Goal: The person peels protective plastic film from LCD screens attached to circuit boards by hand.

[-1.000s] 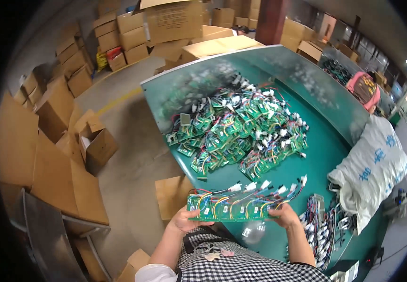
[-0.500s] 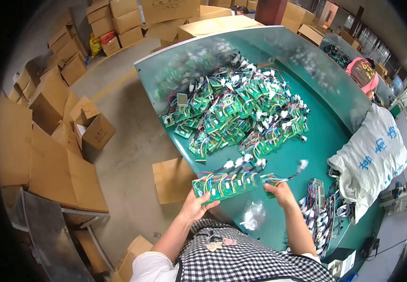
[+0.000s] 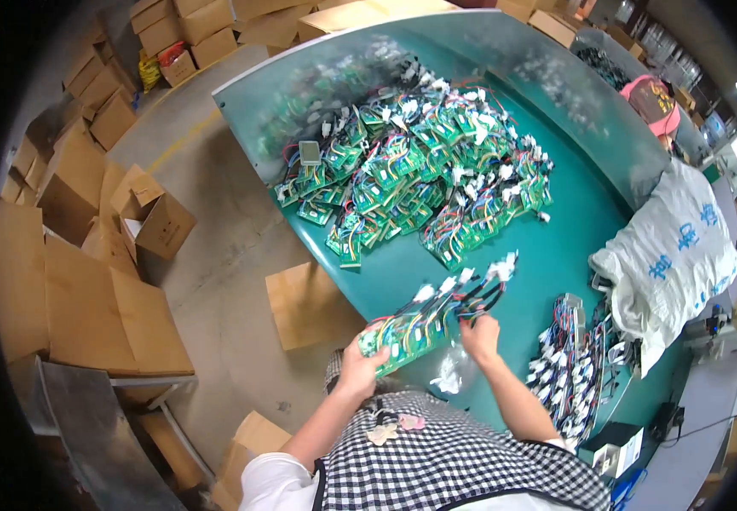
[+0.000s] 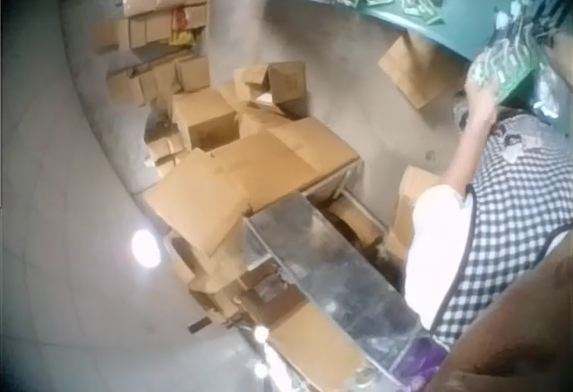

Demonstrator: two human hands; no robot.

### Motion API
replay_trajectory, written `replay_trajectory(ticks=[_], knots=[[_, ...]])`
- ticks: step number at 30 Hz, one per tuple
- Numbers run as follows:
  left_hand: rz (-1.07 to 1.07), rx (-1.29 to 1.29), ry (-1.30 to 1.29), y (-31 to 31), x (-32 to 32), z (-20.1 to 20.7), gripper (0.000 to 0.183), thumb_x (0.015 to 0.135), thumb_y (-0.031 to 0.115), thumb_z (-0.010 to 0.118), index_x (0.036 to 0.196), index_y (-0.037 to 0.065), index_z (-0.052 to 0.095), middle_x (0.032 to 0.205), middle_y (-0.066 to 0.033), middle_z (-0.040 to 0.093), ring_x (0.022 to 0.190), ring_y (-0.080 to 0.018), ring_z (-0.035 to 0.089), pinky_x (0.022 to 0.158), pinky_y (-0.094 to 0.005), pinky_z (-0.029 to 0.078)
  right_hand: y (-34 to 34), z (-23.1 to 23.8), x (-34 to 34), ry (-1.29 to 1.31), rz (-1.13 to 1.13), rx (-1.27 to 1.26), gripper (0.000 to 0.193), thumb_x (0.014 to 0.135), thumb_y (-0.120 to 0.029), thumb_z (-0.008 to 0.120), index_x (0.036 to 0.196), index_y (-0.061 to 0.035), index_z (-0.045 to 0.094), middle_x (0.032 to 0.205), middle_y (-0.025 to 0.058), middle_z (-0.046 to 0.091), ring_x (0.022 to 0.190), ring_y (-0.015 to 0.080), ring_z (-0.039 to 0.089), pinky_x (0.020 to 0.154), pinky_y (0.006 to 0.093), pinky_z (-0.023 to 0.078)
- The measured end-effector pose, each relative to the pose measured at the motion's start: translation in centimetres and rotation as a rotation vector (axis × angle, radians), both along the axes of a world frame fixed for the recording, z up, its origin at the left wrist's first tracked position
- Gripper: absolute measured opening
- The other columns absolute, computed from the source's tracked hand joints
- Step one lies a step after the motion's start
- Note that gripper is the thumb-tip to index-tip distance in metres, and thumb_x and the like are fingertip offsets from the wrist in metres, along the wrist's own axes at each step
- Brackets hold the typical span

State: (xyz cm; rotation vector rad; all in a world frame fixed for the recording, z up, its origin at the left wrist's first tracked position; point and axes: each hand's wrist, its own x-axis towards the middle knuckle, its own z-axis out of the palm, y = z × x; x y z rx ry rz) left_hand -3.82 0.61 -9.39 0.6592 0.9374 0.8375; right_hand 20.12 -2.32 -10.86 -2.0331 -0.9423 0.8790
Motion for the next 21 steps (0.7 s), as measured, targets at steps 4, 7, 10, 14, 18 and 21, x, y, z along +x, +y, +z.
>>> replay_trajectory(ticks=[4,7,10,14,18,21], knots=[[0.104,-0.117,-0.134,2.2,-1.1,2.5,0.045,0.078,0.004,0.054,0.120,0.005,0.037,0.107,-0.0104,0.053,0.088,-0.0233,0.058,0.068,-0.0367,0.052,-1.7,-1.2,4.8,0.161,0.073,0.112,0.044,0.063,-0.004,0.065,0.105,-0.0032,0.052,0.087,0.0098,0.061,0.078,0.0219,0.058,0.068,0.0317,0.046],[0.029,-0.073,-0.147,3.2,-1.8,2.1,0.046,0.078,0.006,0.055,0.120,0.005,0.037,0.107,-0.0097,0.053,0.091,-0.0234,0.057,0.071,-0.0372,0.051,0.1,4.6,3.5,0.699,0.052,0.050,0.048,0.065,0.002,0.062,0.111,-0.0045,0.049,0.092,0.0037,0.059,0.082,0.0152,0.056,0.071,0.0289,0.045],[-0.013,-0.093,-0.221,2.4,-0.1,3.0,0.040,0.077,-0.002,0.052,0.116,0.003,0.041,0.104,-0.0094,0.053,0.090,-0.0200,0.055,0.070,-0.0341,0.051,1.0,3.6,0.9,0.767,0.045,0.086,0.052,0.066,0.004,0.062,0.115,-0.0050,0.046,0.096,0.0022,0.057,0.084,0.0132,0.054,0.074,0.0274,0.044],[-0.083,0.032,-0.272,2.3,0.4,3.4,0.041,0.074,-0.002,0.055,0.113,0.000,0.044,0.105,-0.0079,0.054,0.093,-0.0177,0.054,0.082,-0.0312,0.044,1.1,2.6,0.2,0.908,0.002,0.102,0.056,0.066,0.005,0.060,0.117,-0.0040,0.043,0.100,0.0039,0.056,0.089,0.0147,0.053,0.077,0.0285,0.043],[-0.111,-0.020,-0.195,3.2,0.6,2.3,0.039,0.072,-0.008,0.053,0.111,-0.001,0.046,0.105,-0.0082,0.054,0.094,-0.0167,0.053,0.083,-0.0302,0.042,1.6,1.1,0.4,0.856,0.071,0.100,0.060,0.065,0.008,0.058,0.120,-0.0039,0.039,0.105,0.0058,0.054,0.095,0.0169,0.052,0.081,0.0309,0.043],[0.002,-0.033,-0.055,2.7,2.3,0.9,0.041,0.071,-0.013,0.049,0.110,-0.001,0.046,0.104,-0.0087,0.055,0.095,-0.0161,0.052,0.084,-0.0297,0.041,2.3,-0.2,-0.3,0.362,0.082,0.093,0.054,0.065,0.001,0.062,0.116,-0.0034,0.044,0.100,0.0042,0.057,0.087,0.0162,0.054,0.076,0.0288,0.044]])
